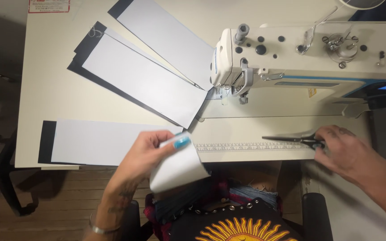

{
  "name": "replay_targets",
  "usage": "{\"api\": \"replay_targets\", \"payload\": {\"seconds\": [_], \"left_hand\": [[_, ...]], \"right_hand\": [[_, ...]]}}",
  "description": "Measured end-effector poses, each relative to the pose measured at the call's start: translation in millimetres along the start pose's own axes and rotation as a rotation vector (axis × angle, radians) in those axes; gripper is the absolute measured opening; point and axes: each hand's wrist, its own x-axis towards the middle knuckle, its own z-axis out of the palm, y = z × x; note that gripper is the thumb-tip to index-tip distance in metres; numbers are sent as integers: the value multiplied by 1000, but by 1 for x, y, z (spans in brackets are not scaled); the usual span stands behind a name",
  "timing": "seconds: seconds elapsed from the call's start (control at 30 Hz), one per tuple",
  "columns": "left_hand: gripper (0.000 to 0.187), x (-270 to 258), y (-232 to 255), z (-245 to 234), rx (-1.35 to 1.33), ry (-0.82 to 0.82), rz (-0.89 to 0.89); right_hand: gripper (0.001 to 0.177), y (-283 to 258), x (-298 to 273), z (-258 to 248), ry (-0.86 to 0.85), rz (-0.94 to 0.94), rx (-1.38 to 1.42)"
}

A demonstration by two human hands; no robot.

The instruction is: Cutting leather strips with scissors and arranging them on a sewing table.

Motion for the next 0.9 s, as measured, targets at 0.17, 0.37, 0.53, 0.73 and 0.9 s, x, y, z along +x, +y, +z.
{"api": "replay_targets", "payload": {"seconds": [0.17,0.37,0.53,0.73,0.9], "left_hand": [[18,14,9,-9,-163,39,271],[19,7,28,-27,-48,-6,328],[19,6,37,-42,-4,21,286],[21,16,50,-61,85,145,357],[17,22,41,-65,93,123,347]], "right_hand": [[19,3,5,2,-166,-48,-222],[17,3,14,-3,-223,56,-117],[26,-21,32,-57,-524,476,250],[15,-38,17,-13,-576,563,1200],[29,-117,31,-58,-756,40,1637]]}}
